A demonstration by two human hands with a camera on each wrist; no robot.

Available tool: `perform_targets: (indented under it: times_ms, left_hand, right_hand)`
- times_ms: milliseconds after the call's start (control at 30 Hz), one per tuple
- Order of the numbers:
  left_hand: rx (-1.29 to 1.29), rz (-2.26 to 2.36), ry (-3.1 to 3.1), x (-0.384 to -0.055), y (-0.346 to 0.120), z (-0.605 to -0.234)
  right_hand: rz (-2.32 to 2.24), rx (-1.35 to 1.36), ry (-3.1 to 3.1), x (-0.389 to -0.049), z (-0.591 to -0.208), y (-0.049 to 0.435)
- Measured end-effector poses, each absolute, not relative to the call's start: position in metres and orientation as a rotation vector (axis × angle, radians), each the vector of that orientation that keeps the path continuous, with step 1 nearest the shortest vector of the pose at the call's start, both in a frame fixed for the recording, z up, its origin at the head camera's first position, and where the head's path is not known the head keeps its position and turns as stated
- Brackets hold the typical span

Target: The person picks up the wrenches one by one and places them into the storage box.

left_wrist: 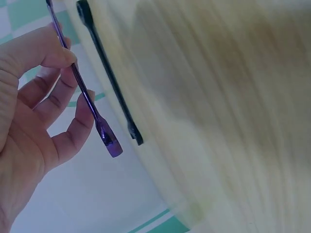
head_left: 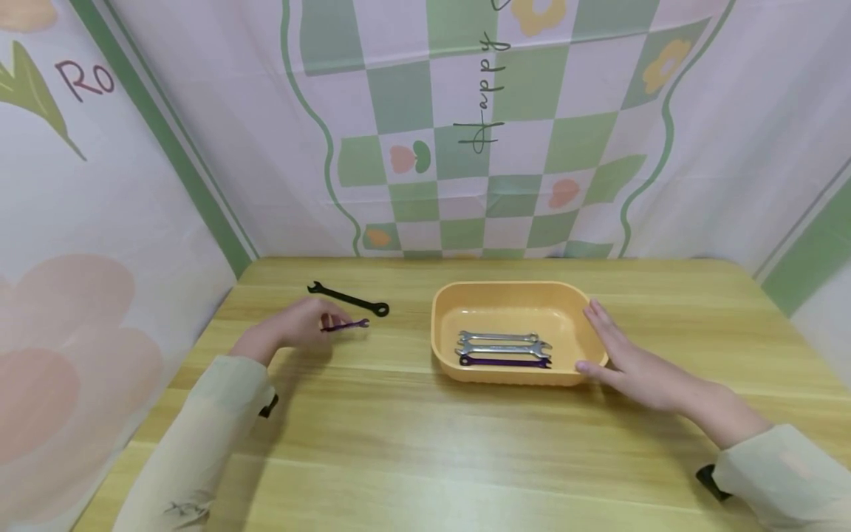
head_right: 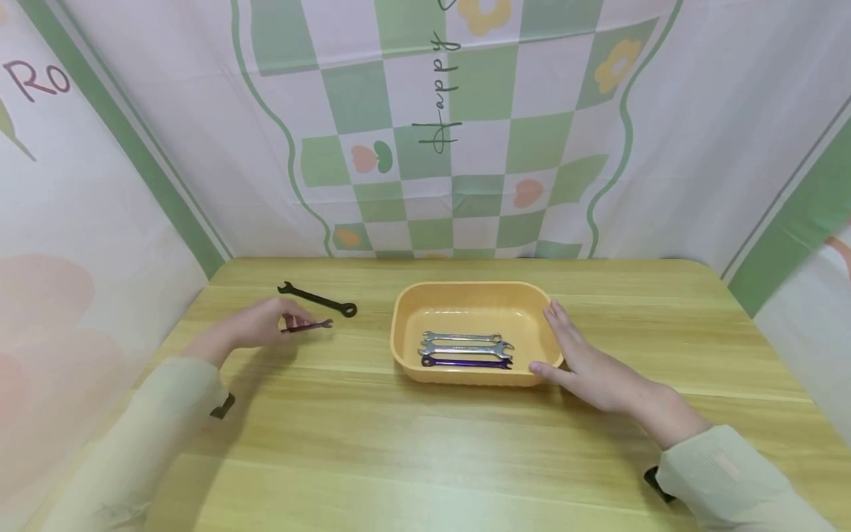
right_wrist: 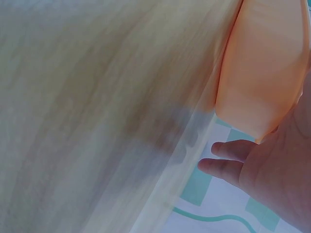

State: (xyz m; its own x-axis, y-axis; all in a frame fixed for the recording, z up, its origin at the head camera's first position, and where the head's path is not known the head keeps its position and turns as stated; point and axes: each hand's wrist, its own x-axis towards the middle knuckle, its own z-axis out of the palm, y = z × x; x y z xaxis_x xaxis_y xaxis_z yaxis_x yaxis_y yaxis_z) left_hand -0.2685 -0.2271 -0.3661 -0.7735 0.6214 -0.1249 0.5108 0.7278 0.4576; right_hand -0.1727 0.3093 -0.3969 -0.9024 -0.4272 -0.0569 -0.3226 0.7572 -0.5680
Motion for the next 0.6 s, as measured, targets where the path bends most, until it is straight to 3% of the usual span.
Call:
perform_targets:
  times_ms: [600]
  left_hand:
    - [0.824, 0.541, 2.665, -0.271, -0.207, -0.341]
  right_hand:
    - [-0.862, -0.599, 2.757, -0.172, -0.394, 0.309]
